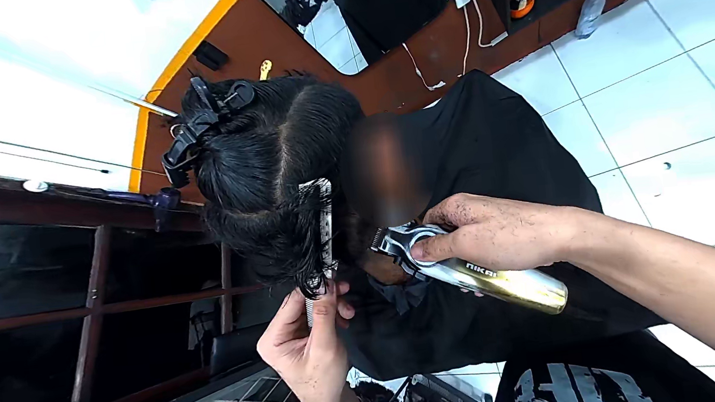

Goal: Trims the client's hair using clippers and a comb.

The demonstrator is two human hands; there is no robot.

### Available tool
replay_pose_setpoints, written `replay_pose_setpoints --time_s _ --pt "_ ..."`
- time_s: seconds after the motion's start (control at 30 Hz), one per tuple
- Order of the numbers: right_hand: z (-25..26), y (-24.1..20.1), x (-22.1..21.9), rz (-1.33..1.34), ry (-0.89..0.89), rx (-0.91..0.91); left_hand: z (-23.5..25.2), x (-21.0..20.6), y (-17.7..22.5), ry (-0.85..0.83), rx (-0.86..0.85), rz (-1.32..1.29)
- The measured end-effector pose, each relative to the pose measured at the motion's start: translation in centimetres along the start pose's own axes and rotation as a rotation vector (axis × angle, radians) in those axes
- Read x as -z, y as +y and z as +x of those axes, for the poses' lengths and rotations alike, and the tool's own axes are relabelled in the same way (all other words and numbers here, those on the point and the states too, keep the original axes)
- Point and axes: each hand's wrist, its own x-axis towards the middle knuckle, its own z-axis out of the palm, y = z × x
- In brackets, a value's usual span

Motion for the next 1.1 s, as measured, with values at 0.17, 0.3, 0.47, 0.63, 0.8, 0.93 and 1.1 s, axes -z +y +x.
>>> replay_pose_setpoints --time_s 0.17,0.3,0.47,0.63,0.8,0.93,1.1 --pt "0.0 -0.2 1.0 -0.137 0.073 0.195 -0.1 -0.1 0.0 0.004 0.008 -0.014" --pt "-0.3 -0.8 2.0 -0.434 0.081 0.106 -0.1 -0.1 0.1 0.006 0.001 -0.02" --pt "-0.8 -2.1 2.5 -0.503 0.132 0.071 -0.2 -0.2 0.0 0.011 0.011 -0.009" --pt "-0.5 -2.3 2.3 -0.489 0.152 0.114 -0.1 -0.3 0.0 0.018 0.012 -0.003" --pt "0.0 -1.3 2.6 -0.404 0.148 0.266 -0.1 -0.2 0.0 0.02 0.014 -0.011" --pt "-0.3 -1.3 2.9 -0.506 0.091 0.236 0.0 -0.2 0.1 0.025 0.011 -0.01" --pt "-0.3 -1.5 2.4 -0.541 0.101 0.132 0.0 -0.3 0.1 0.025 0.008 -0.016"
